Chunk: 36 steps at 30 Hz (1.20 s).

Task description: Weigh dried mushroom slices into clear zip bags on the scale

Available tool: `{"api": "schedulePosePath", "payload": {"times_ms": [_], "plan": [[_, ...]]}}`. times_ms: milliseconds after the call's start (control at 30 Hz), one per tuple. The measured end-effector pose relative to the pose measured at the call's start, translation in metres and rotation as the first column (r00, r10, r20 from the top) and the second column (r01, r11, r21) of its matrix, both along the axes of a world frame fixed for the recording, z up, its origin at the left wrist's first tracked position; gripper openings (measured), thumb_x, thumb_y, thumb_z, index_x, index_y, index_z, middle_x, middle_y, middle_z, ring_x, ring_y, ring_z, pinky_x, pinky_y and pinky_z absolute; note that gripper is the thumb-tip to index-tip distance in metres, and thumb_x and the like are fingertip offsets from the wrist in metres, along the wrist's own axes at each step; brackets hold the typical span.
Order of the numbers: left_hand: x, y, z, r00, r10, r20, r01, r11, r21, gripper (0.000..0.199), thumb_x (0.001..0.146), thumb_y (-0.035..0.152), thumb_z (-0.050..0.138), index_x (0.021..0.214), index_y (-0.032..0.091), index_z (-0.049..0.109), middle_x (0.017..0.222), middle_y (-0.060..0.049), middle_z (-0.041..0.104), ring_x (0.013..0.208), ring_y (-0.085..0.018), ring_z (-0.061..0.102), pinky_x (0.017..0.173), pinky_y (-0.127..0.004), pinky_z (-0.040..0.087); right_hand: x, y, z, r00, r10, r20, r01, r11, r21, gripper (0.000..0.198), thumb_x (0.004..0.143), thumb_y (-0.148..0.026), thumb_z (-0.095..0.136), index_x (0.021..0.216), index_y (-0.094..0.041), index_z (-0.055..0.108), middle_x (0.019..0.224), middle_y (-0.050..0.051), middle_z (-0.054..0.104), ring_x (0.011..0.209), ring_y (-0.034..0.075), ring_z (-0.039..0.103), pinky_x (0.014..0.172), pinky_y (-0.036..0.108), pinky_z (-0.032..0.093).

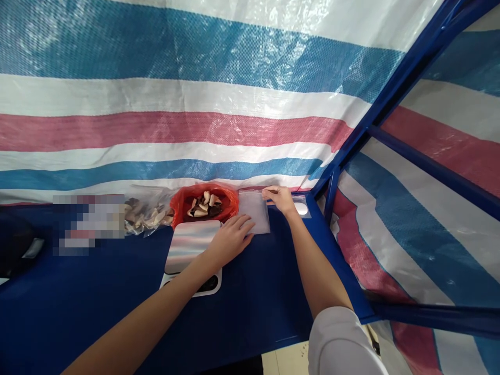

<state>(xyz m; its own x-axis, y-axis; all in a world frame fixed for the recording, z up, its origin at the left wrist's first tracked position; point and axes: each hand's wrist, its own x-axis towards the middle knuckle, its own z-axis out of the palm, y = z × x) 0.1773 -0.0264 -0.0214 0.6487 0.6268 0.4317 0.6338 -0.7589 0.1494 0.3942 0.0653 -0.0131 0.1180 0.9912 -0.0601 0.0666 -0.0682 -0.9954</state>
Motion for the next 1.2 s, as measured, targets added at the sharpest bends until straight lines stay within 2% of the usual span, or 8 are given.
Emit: {"api": "schedulePosePath", "payload": {"times_ms": [200, 333, 467, 567, 667, 900, 1033, 1200], "plan": [[0.009, 0.009, -0.010, 0.991, 0.002, -0.134, -0.008, 0.999, -0.044, 0.018, 0.091, 0.020, 0.061, 0.109, 0.017, 0.065, 0.122, -0.016, 0.066, 0.120, -0.030, 0.059, 0.104, -0.045, 0.048, -0.009, 0.010, -0.016, 0.992, 0.040, 0.117, -0.049, 0.996, 0.073, 0.032, 0.063, -0.047, 0.083, 0.079, -0.020, 0.077, 0.067, 0.001, 0.072, 0.067, 0.020, 0.070, 0.054, 0.031, 0.061], [0.009, 0.013, -0.015, 0.988, 0.018, -0.154, -0.025, 0.999, -0.041, 0.016, 0.093, 0.018, 0.059, 0.107, 0.018, 0.066, 0.116, -0.013, 0.067, 0.114, -0.027, 0.061, 0.099, -0.041, 0.050, -0.009, 0.009, -0.018, 0.959, 0.029, 0.281, -0.072, 0.987, 0.146, 0.024, 0.072, -0.041, 0.078, 0.087, -0.022, 0.079, 0.083, 0.003, 0.078, 0.078, 0.024, 0.074, 0.062, 0.038, 0.064], [0.009, 0.014, -0.015, 0.985, 0.034, -0.170, -0.041, 0.998, -0.037, 0.014, 0.095, 0.019, 0.055, 0.104, 0.018, 0.066, 0.112, -0.012, 0.067, 0.110, -0.026, 0.062, 0.096, -0.039, 0.051, -0.006, -0.006, -0.008, 0.783, -0.093, 0.616, -0.119, 0.948, 0.295, 0.020, 0.083, -0.031, 0.071, 0.100, -0.026, 0.079, 0.101, 0.005, 0.080, 0.095, 0.029, 0.075, 0.090, 0.045, 0.059], [0.010, 0.013, -0.012, 0.986, 0.029, -0.163, -0.040, 0.997, -0.062, 0.012, 0.095, 0.019, 0.056, 0.102, 0.017, 0.066, 0.111, -0.012, 0.067, 0.109, -0.027, 0.063, 0.096, -0.039, 0.051, -0.012, -0.022, 0.003, 0.631, -0.171, 0.757, -0.183, 0.915, 0.360, 0.027, 0.090, -0.032, 0.065, 0.113, -0.027, 0.077, 0.112, 0.006, 0.078, 0.101, 0.030, 0.074, 0.092, 0.042, 0.057], [0.010, 0.012, -0.010, 0.986, 0.025, -0.165, -0.038, 0.997, -0.073, 0.012, 0.095, 0.020, 0.057, 0.100, 0.016, 0.067, 0.112, -0.012, 0.068, 0.108, -0.027, 0.063, 0.097, -0.040, 0.051, -0.021, -0.033, 0.010, 0.567, -0.227, 0.792, -0.237, 0.876, 0.421, 0.028, 0.094, -0.033, 0.059, 0.117, -0.029, 0.075, 0.123, 0.003, 0.074, 0.109, 0.027, 0.072, 0.091, 0.037, 0.057], [0.011, 0.010, -0.006, 0.974, 0.023, -0.226, -0.050, 0.992, -0.112, 0.019, 0.098, 0.018, 0.051, 0.099, 0.014, 0.069, 0.110, -0.013, 0.068, 0.106, -0.027, 0.064, 0.093, -0.039, 0.052, -0.031, -0.042, 0.015, 0.553, -0.246, 0.796, -0.316, 0.822, 0.473, 0.030, 0.098, -0.030, 0.052, 0.117, -0.026, 0.076, 0.129, 0.004, 0.071, 0.124, 0.027, 0.065, 0.095, 0.034, 0.056], [0.011, 0.008, -0.003, 0.971, 0.012, -0.240, -0.047, 0.989, -0.139, 0.022, 0.098, 0.020, 0.051, 0.099, 0.012, 0.071, 0.109, -0.014, 0.069, 0.107, -0.028, 0.064, 0.094, -0.039, 0.052, -0.035, -0.037, 0.003, 0.525, -0.214, 0.824, -0.431, 0.767, 0.475, 0.030, 0.099, -0.028, 0.051, 0.116, -0.025, 0.076, 0.125, 0.004, 0.073, 0.123, 0.025, 0.066, 0.100, 0.034, 0.056], [0.008, 0.005, -0.006, 0.975, 0.017, -0.222, -0.043, 0.993, -0.114, 0.027, 0.097, 0.028, 0.054, 0.109, 0.011, 0.072, 0.117, -0.016, 0.069, 0.115, -0.030, 0.063, 0.102, -0.042, 0.049, -0.034, -0.022, -0.020, 0.423, -0.170, 0.890, -0.618, 0.665, 0.420, 0.027, 0.099, -0.025, 0.052, 0.111, -0.021, 0.076, 0.124, 0.007, 0.073, 0.126, 0.026, 0.063, 0.112, 0.045, 0.049]]}}
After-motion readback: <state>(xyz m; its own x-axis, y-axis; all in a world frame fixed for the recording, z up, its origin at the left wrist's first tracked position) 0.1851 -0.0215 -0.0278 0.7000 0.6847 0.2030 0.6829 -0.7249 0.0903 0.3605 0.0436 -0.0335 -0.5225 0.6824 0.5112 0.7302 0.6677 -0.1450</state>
